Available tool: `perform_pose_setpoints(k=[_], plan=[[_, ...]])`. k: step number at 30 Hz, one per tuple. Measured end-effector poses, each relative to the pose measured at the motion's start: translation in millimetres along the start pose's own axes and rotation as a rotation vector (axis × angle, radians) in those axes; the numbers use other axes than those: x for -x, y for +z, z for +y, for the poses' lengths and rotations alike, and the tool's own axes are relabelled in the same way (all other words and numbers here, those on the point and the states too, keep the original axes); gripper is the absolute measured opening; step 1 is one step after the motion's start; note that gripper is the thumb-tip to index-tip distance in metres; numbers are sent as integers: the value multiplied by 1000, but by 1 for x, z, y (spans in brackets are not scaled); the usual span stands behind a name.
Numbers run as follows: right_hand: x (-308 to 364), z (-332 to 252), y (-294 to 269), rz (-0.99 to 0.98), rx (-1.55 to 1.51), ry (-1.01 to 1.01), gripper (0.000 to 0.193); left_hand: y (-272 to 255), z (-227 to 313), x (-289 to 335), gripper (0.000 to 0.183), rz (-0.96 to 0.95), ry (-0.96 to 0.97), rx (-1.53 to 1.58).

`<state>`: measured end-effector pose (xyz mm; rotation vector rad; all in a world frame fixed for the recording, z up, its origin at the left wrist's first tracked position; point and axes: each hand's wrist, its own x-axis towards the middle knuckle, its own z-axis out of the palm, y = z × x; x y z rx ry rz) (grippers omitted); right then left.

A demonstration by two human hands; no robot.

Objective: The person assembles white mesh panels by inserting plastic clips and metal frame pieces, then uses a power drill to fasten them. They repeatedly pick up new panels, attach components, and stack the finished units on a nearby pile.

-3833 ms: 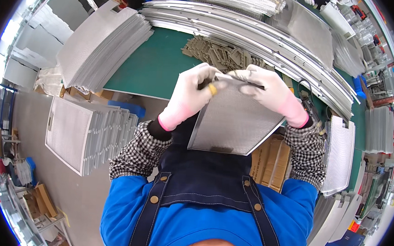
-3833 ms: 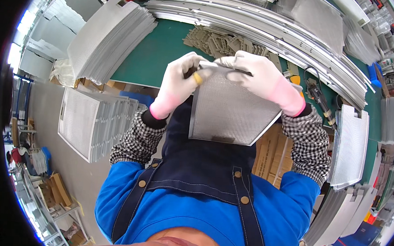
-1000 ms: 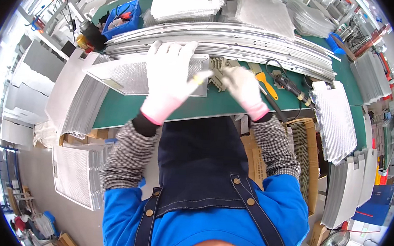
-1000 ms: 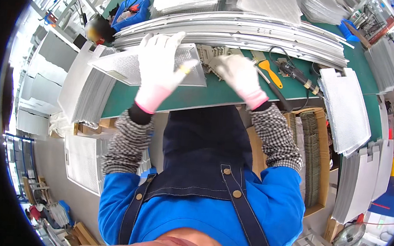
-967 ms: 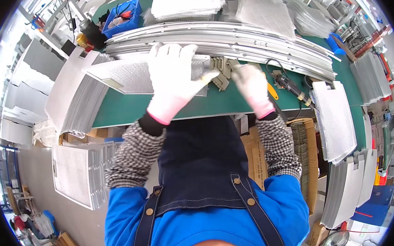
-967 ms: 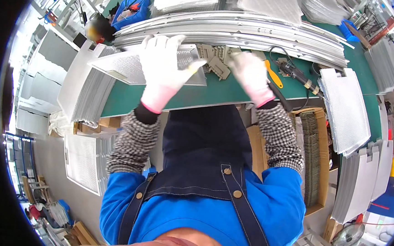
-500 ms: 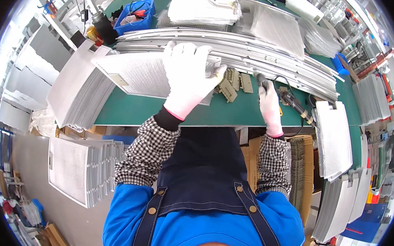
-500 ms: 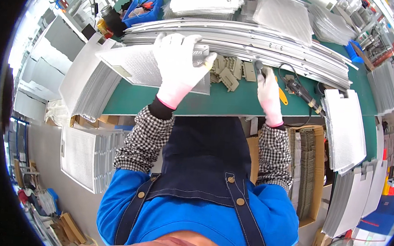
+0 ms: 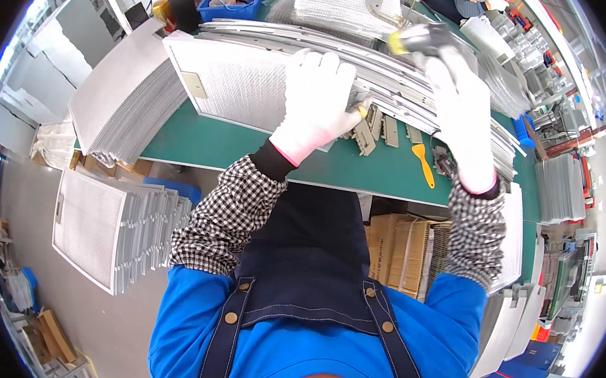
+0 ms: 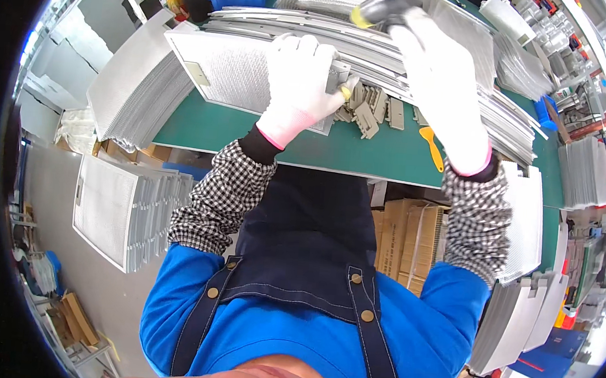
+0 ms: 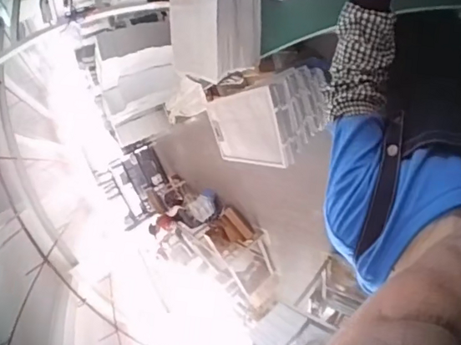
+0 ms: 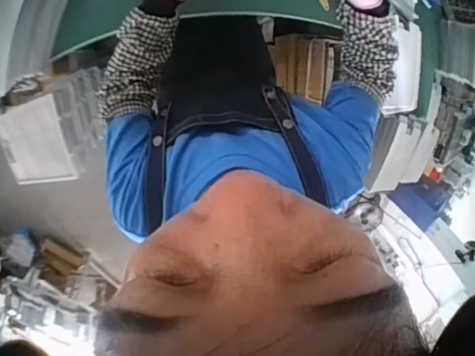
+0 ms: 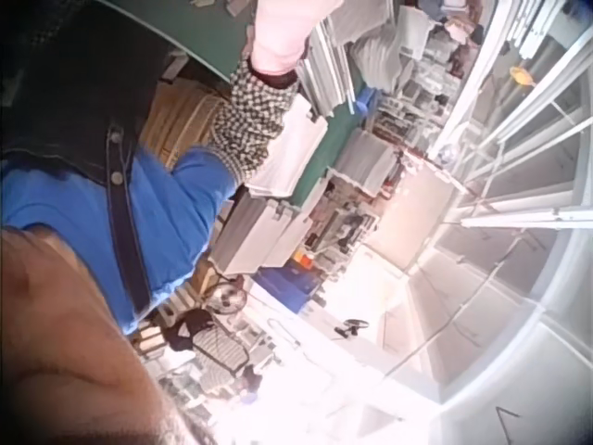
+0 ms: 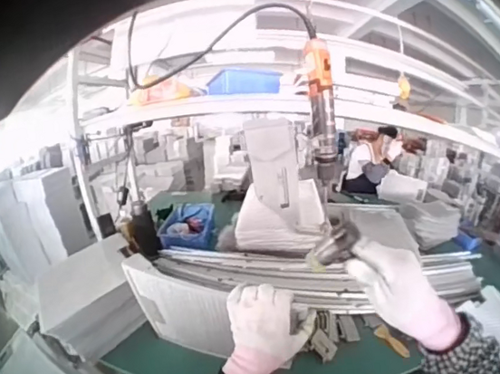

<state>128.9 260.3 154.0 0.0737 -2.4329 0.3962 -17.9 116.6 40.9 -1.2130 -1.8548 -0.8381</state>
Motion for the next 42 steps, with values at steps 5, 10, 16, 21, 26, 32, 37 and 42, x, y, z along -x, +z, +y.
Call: perform_pose_setpoints(k=[5,10,16,21,26,32,37,42], plan=[[-6,10,1,-329,438,-376,35,1,5,4,41,25,-2,14],[-29,-11,-15,-44,15,-73,34,1,4,4,39,-9,-35,2],[5,47,15,-217,318,-502,25,3,0,3,40,-15,25,62],[21,33,19,-68,146,-8,23,5,-1,5,38,14,17,39],[65,61,80,28,-274,345,25,6,3,2,36,12,15,12],[75,12,112,687,-1275,618,31,7,-1,6,33,50,30,17],[89,-1,108,237,-966,642,30,0,2,8,33,31,54,-23],[165,118,96,160,-4,620,38,-5,8,13,31,73,74,32]])
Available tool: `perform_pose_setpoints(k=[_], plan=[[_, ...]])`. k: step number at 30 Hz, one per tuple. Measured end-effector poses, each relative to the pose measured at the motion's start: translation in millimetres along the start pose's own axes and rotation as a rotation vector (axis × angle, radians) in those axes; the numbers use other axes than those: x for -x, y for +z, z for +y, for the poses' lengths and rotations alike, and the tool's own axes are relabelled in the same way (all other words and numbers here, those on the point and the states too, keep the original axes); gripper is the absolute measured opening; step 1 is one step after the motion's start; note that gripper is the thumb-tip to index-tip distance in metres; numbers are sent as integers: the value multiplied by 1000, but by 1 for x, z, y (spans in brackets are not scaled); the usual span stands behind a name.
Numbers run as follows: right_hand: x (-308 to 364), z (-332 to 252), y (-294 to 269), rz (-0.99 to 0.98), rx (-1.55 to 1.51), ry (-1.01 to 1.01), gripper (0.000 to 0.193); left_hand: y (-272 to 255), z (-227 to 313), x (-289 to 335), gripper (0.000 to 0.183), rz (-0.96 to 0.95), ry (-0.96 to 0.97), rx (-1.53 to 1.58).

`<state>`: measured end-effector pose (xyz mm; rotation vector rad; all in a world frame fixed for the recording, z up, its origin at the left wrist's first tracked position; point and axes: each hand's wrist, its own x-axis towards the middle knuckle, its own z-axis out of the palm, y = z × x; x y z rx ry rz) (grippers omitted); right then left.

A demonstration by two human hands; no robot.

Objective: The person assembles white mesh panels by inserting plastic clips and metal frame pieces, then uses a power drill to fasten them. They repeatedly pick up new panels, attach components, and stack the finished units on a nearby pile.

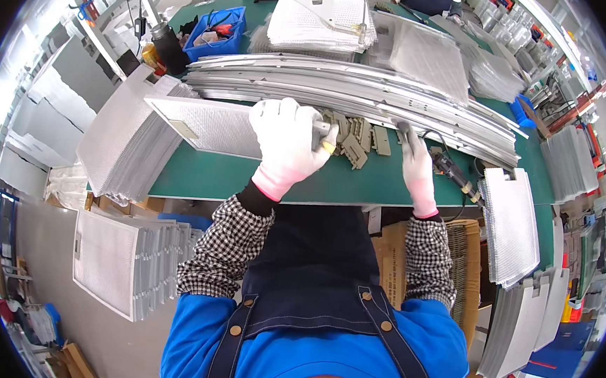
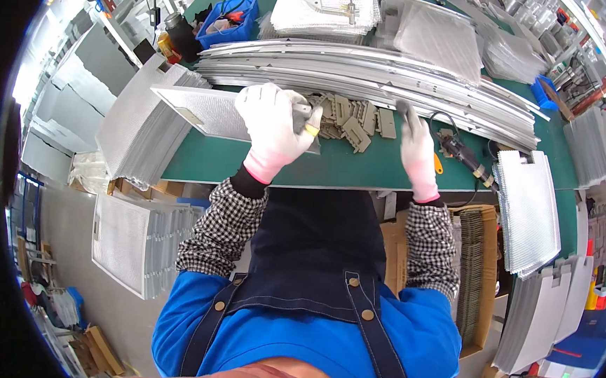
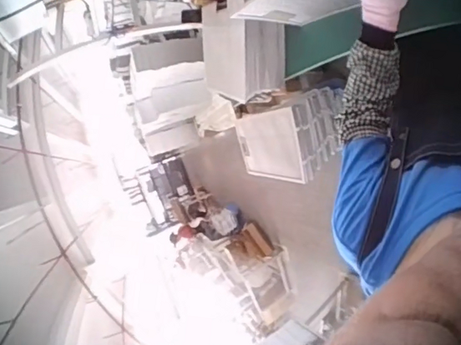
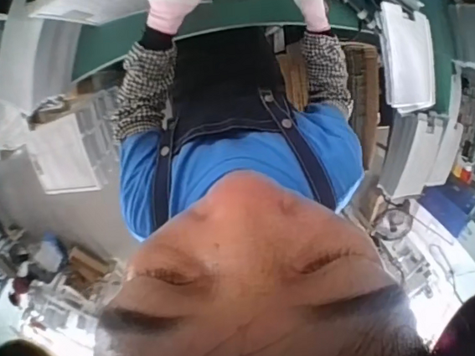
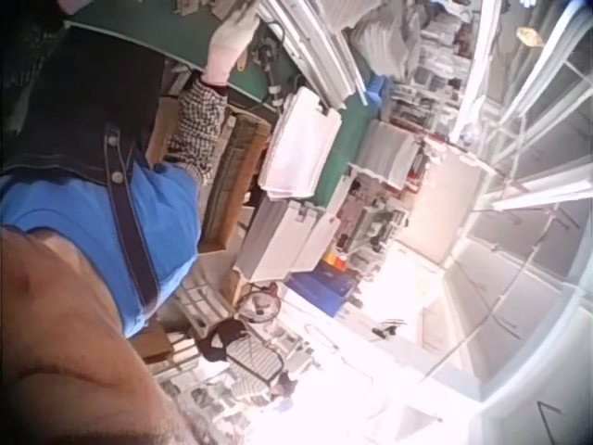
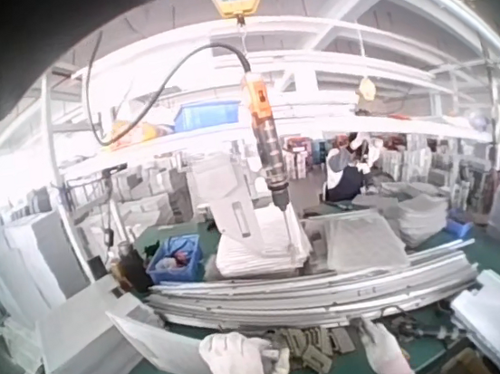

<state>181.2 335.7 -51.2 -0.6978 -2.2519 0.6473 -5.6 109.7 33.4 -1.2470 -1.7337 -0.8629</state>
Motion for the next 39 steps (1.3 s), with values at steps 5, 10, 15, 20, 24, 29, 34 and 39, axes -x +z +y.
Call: perform_pose_setpoints(k=[5,10,15,20,24,29,34,39], plan=[[22,90,17,-178,588,88,53,-10,6,5,31,12,-18,76],[-126,-30,-14,272,212,-368,53,-14,20,1,30,-67,-16,116],[-271,-231,-77,83,-547,-450,72,-4,17,-7,31,-16,-73,182],[-300,-269,-50,-89,-800,-406,20,-6,20,-15,30,47,-199,102],[-244,-283,-60,-157,-963,-437,14,-1,14,-11,26,13,-191,126],[-173,-307,-79,78,-881,-497,21,7,20,-16,29,-24,-201,205],[-179,-295,-71,71,-644,-911,28,6,14,-11,29,41,-206,210],[-176,-291,-76,118,-446,-982,26,11,15,-4,30,-2,-229,192]])
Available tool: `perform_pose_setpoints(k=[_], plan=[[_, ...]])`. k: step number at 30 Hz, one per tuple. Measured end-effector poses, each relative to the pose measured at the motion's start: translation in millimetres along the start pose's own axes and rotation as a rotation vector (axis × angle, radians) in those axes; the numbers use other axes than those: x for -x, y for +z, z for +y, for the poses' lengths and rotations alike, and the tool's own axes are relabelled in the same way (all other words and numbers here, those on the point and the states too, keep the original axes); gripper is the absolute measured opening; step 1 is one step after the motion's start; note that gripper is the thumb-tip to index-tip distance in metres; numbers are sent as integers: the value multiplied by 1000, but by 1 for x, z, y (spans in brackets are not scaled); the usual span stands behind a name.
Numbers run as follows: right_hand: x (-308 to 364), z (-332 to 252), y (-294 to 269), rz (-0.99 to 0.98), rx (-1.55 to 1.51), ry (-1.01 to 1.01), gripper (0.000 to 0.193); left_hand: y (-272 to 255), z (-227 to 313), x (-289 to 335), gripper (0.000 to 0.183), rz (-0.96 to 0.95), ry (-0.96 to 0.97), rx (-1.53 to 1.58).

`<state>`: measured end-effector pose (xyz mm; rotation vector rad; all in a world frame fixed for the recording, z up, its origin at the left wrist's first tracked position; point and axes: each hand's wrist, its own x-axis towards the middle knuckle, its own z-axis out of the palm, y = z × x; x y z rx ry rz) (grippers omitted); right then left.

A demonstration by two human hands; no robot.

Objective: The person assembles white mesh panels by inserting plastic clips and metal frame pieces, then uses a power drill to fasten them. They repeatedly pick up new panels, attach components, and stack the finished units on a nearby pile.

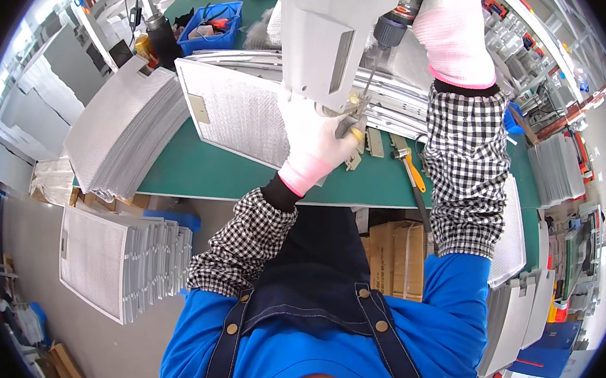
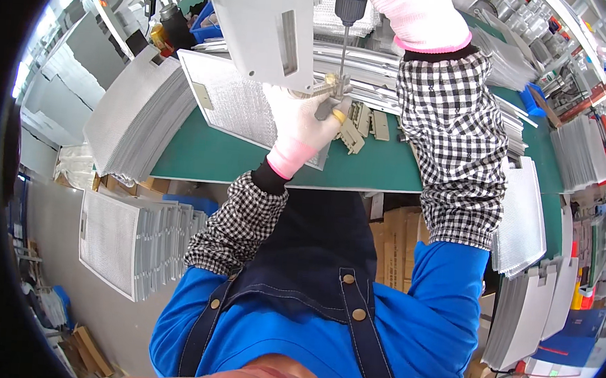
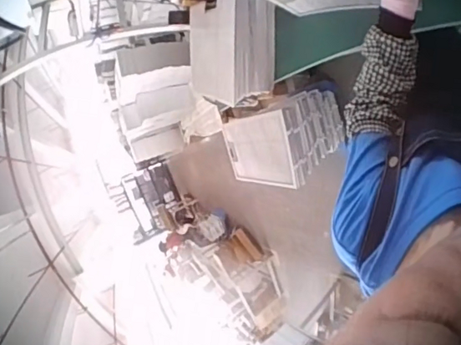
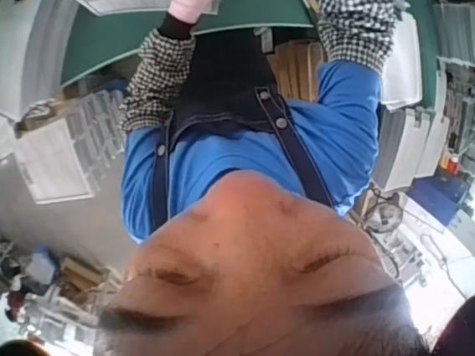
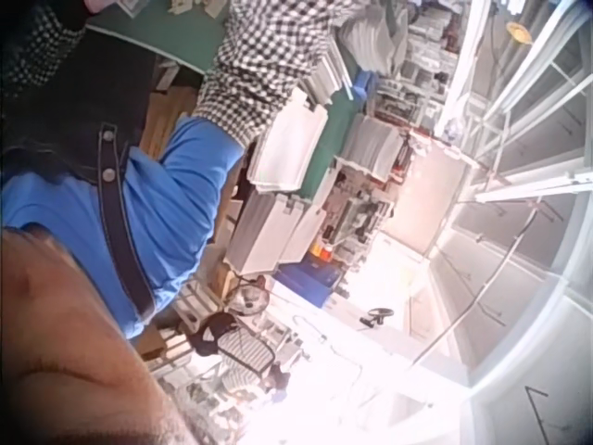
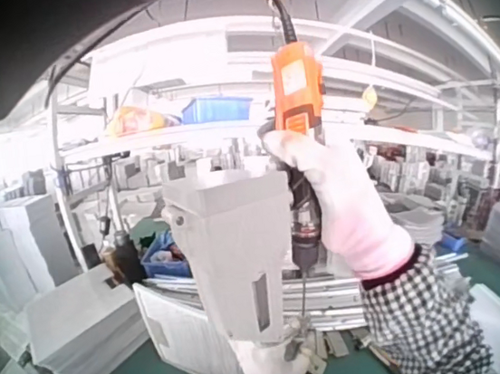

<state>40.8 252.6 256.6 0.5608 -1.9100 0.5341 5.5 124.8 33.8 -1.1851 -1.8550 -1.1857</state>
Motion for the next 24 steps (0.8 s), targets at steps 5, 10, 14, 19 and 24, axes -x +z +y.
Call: perform_pose_setpoints(k=[5,10,14,19,24], plan=[[1,-22,12,42,-120,272,25,8,-7,7,31,26,-26,21],[30,3,27,-89,-271,166,27,19,-12,17,28,-88,-134,163],[33,8,33,-65,-384,262,30,19,-14,13,23,-60,-59,243],[37,13,31,34,-558,355,34,-12,1,-1,21,-17,53,57],[46,14,29,112,-672,411,38,-10,0,-2,22,-8,58,44]])
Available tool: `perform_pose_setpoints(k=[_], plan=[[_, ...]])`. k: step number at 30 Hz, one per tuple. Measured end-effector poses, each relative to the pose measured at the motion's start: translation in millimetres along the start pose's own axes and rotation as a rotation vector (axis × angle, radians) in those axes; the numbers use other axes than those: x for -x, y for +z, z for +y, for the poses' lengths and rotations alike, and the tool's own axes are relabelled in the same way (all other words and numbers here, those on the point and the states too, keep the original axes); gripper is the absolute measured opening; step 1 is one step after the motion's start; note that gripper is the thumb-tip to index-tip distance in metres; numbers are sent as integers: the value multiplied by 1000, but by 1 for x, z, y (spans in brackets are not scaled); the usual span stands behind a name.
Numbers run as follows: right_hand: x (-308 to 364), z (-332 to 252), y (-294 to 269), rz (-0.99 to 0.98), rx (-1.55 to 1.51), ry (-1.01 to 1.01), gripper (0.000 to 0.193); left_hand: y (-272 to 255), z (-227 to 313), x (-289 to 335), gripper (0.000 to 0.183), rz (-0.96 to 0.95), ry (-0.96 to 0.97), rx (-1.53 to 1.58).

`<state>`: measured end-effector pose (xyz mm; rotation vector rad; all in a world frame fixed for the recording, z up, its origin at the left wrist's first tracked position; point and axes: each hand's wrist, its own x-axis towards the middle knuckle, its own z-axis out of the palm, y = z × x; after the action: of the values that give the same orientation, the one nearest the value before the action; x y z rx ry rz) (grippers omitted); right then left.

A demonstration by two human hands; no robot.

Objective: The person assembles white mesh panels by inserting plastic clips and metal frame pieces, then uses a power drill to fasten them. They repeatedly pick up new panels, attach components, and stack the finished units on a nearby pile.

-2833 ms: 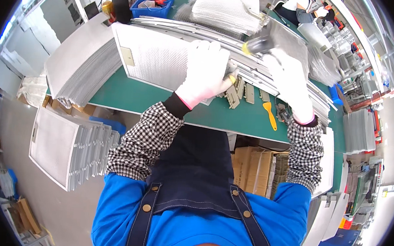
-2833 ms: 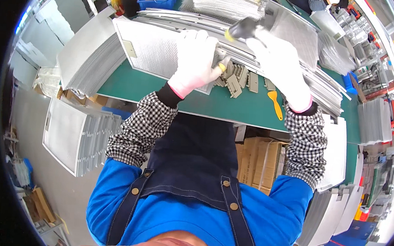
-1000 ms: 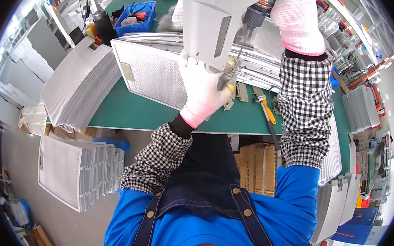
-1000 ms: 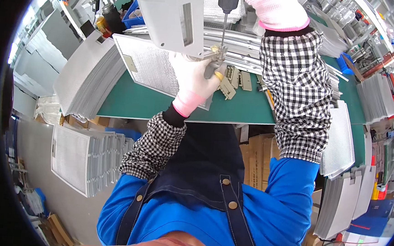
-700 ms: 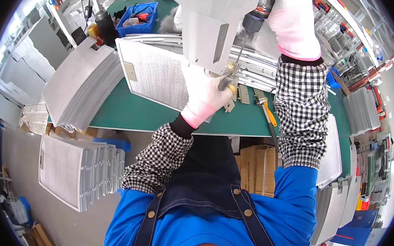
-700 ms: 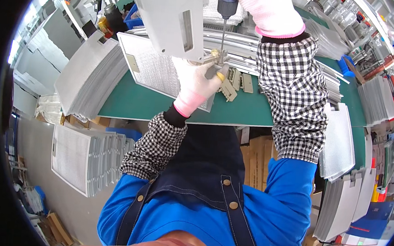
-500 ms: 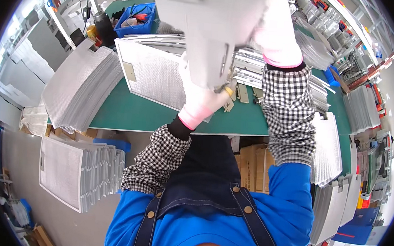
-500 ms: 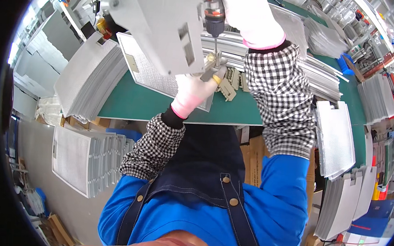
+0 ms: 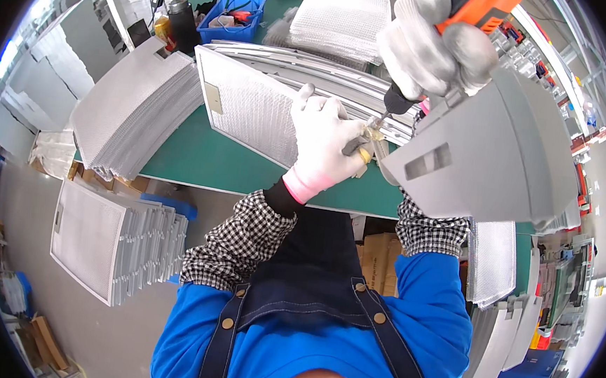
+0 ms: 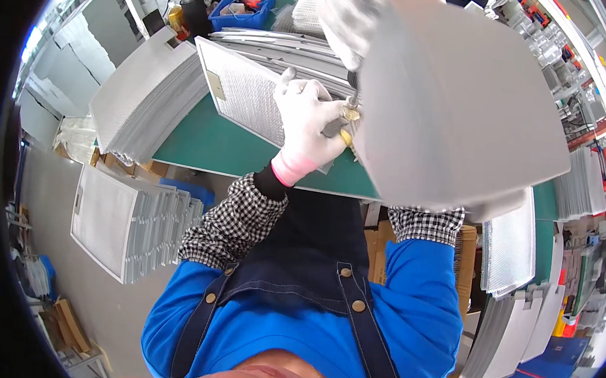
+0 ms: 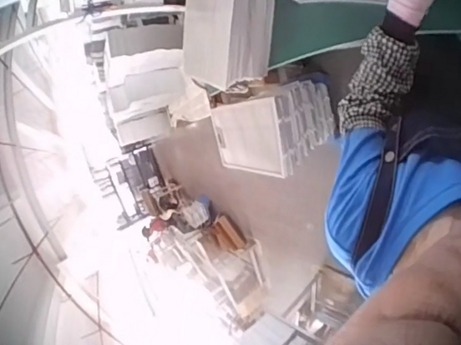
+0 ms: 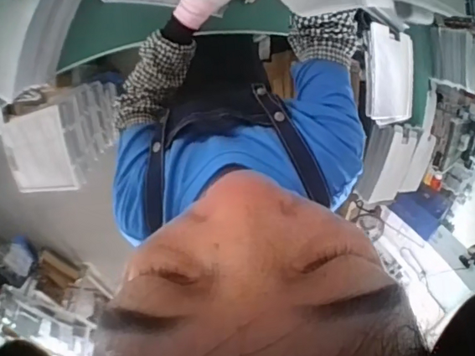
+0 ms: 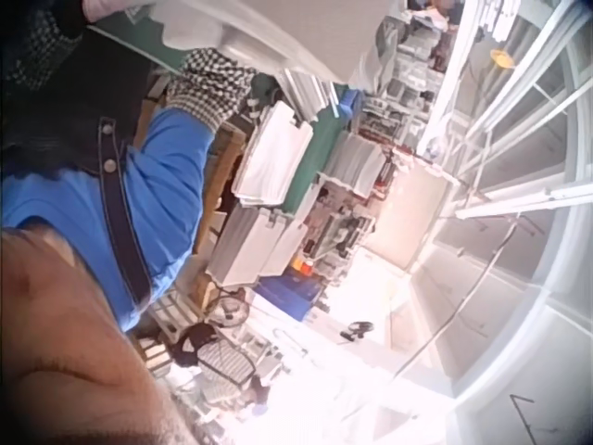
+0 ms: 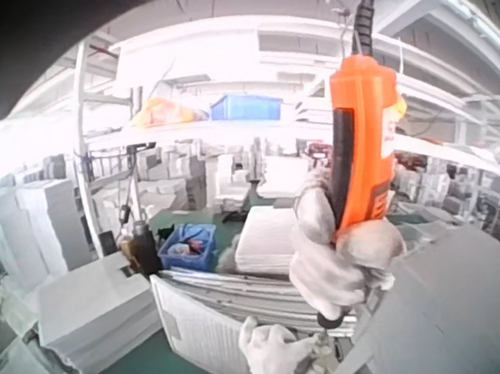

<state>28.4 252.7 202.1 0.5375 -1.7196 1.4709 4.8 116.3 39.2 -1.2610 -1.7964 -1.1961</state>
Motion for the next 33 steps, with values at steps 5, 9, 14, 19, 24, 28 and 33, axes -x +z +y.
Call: perform_pose_setpoints(k=[5,9,14,19,24,28,33], plan=[[11,-7,-1,48,-34,4,43,17,1,7,25,-71,-122,-39],[16,-9,-4,73,-84,-44,46,-4,7,17,46,-34,-134,27],[12,-30,-21,86,95,-108,45,-110,-35,57,72,274,-254,-105],[6,-43,-40,69,-87,-93,41,-226,-127,106,75,454,-1131,802],[19,-31,-38,-25,-251,-55,38,-226,-137,110,41,356,-1060,682],[14,-51,25,85,-167,-65,38,-170,-82,70,38,282,-861,587],[8,-57,23,77,-71,66,29,-112,-49,64,28,-357,-749,596]])
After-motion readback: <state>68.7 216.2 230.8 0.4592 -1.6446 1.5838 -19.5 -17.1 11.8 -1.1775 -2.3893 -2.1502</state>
